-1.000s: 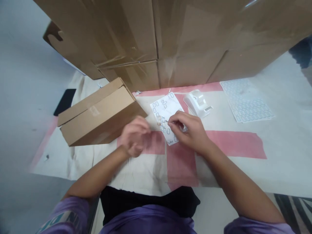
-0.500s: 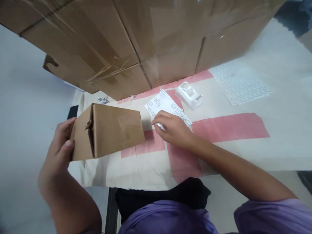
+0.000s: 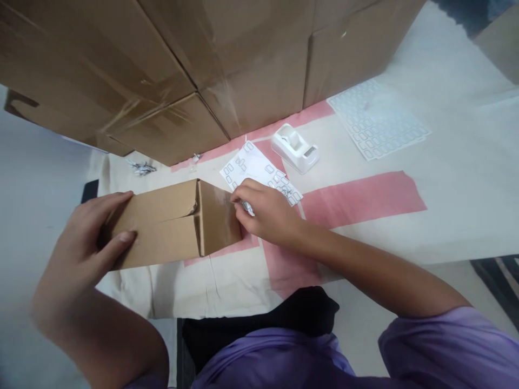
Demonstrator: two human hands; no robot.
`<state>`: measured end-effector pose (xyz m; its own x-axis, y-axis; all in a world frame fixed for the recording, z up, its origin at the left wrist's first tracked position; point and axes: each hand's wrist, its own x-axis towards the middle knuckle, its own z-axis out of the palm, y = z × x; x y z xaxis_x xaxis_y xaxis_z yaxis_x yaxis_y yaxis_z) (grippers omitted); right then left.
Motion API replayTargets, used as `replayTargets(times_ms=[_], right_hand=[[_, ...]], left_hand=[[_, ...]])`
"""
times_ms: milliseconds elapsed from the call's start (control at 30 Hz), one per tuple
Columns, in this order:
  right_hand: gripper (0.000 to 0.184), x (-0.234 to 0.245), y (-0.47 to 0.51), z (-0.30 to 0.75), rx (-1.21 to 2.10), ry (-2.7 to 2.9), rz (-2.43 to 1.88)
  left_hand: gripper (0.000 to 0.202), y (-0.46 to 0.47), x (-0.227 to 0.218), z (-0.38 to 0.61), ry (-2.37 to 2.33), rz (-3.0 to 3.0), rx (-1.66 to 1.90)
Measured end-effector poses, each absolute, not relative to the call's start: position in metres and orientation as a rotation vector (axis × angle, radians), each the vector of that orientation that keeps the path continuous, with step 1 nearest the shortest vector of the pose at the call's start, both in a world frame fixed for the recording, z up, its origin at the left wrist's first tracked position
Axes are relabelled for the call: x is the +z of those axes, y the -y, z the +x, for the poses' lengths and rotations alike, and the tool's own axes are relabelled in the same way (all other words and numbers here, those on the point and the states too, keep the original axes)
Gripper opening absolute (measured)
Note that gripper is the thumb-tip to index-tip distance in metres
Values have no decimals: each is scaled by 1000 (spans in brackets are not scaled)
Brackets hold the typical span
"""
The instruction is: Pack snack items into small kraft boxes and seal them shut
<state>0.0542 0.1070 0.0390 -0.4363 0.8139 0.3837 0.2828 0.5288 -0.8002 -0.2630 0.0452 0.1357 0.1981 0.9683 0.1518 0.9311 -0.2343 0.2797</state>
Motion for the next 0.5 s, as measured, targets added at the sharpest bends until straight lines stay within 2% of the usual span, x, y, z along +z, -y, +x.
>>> replayTargets(times_ms=[500], right_hand=[[12,27,-94,38,883,1918,-800]], left_hand=[[49,-52,138,-256,-1945,2188,466]])
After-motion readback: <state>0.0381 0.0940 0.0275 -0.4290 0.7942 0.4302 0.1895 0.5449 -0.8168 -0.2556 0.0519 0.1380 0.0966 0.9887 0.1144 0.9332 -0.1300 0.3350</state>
